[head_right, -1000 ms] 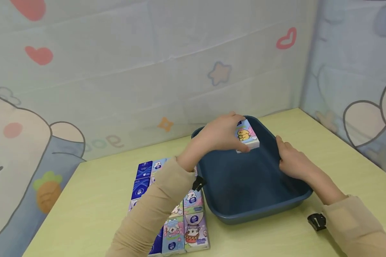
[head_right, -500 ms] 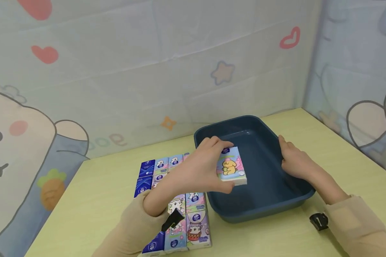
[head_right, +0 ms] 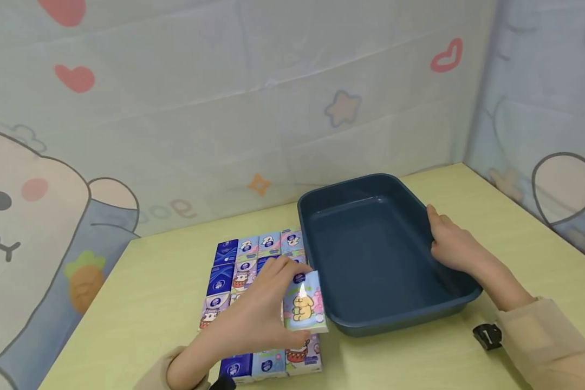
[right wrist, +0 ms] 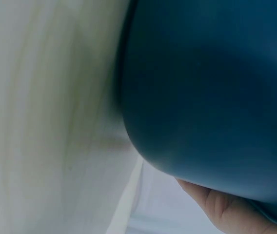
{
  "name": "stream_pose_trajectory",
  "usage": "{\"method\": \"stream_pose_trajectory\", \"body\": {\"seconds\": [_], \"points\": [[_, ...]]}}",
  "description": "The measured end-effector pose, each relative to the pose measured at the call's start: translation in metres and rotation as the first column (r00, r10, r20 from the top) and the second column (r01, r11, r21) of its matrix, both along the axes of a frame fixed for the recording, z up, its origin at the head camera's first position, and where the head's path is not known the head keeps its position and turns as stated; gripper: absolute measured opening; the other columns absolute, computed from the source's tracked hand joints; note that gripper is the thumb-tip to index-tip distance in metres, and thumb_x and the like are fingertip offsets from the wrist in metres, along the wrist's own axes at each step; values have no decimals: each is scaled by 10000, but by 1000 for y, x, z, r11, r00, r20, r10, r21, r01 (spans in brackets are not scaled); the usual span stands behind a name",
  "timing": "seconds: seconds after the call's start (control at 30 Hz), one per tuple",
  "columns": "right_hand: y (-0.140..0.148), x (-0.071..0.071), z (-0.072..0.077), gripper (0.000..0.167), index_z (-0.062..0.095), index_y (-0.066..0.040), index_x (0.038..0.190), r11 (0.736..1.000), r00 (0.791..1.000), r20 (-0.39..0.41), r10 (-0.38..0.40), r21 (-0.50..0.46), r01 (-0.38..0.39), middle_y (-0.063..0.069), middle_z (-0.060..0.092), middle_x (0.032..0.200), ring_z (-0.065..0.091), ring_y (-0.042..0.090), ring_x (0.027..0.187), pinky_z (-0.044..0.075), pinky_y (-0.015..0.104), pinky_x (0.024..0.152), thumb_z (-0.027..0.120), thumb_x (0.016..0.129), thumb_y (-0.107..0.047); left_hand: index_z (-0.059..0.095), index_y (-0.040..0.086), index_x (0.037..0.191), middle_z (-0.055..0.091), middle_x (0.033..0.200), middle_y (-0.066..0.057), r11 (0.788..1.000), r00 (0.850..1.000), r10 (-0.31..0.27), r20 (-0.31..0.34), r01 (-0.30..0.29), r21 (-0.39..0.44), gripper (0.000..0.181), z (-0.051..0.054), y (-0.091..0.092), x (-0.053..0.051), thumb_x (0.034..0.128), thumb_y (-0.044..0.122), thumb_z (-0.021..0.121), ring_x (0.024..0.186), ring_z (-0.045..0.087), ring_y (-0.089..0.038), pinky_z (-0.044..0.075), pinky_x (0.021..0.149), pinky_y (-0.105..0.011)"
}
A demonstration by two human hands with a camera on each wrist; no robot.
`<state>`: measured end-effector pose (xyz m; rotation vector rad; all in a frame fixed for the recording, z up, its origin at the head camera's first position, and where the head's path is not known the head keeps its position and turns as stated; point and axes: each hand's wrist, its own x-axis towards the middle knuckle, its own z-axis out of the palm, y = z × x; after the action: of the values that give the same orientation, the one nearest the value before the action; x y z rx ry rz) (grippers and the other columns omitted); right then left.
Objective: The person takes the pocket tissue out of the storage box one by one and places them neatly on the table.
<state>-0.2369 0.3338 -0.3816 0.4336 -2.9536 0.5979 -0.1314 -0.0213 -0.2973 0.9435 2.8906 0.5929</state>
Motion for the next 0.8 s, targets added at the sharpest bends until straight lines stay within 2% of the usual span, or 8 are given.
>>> {"method": "stream_pose_trajectory", "body": {"seconds": [0.27,0.37,0.43,0.5,0.63,0.73,0.8], "points": [[3,0,1,729,-5,205,1438,1000,1000,19,-2,-1,2,521,266,1340,458,596,1103,318,301,481,394,847,54,457,143,1351,482,1275,54,997,994,76,82,-77,13,832,-24,-28,7,645,350,845,1124,408,-117,473,944,-275],[3,0,1,727,1,206,1438,1000,1000,19,-5,3,5,518,270,1341,441,603,1124,327,303,492,400,850,53,462,148,1337,482,1269,55,996,993,81,90,-83,27,810,-31,-39,11,639,298,844,1128,419,-120,479,961,-292],[4,1,0,731,-10,203,1439,1000,1000,26,-5,-1,5,517,264,1348,428,607,1141,327,303,490,396,850,51,454,164,1338,468,1266,68,995,989,84,119,-90,44,810,-34,-47,15,628,235,838,1133,417,-126,483,951,-292],[4,2,-1,734,-18,200,1440,1000,1000,27,-4,-6,4,520,256,1349,407,615,1155,321,301,486,392,849,53,443,199,1337,447,1263,79,991,981,101,165,-113,65,819,-37,-55,19,613,187,826,1148,410,-140,488,929,-292],[4,3,-1,734,-23,201,1439,1000,1000,29,0,-11,0,530,238,1353,365,630,1185,308,296,477,387,847,57,423,243,1339,412,1273,95,979,951,163,263,-189,76,826,-42,-72,25,606,162,795,1149,403,-165,481,869,-269],[5,2,-1,732,-13,207,1436,1000,1000,25,0,-3,0,533,234,1353,337,638,1203,311,299,479,393,846,57,416,237,1350,395,1296,73,973,935,183,302,-216,78,831,-46,-85,27,619,193,808,1145,407,-182,473,878,-274],[6,2,0,730,-6,211,1434,1000,1000,21,-2,4,1,531,241,1350,334,638,1206,326,304,488,399,847,56,411,222,1358,395,1301,46,972,932,182,314,-218,83,836,-50,-95,28,639,256,836,1150,410,-197,475,909,-298]]}}
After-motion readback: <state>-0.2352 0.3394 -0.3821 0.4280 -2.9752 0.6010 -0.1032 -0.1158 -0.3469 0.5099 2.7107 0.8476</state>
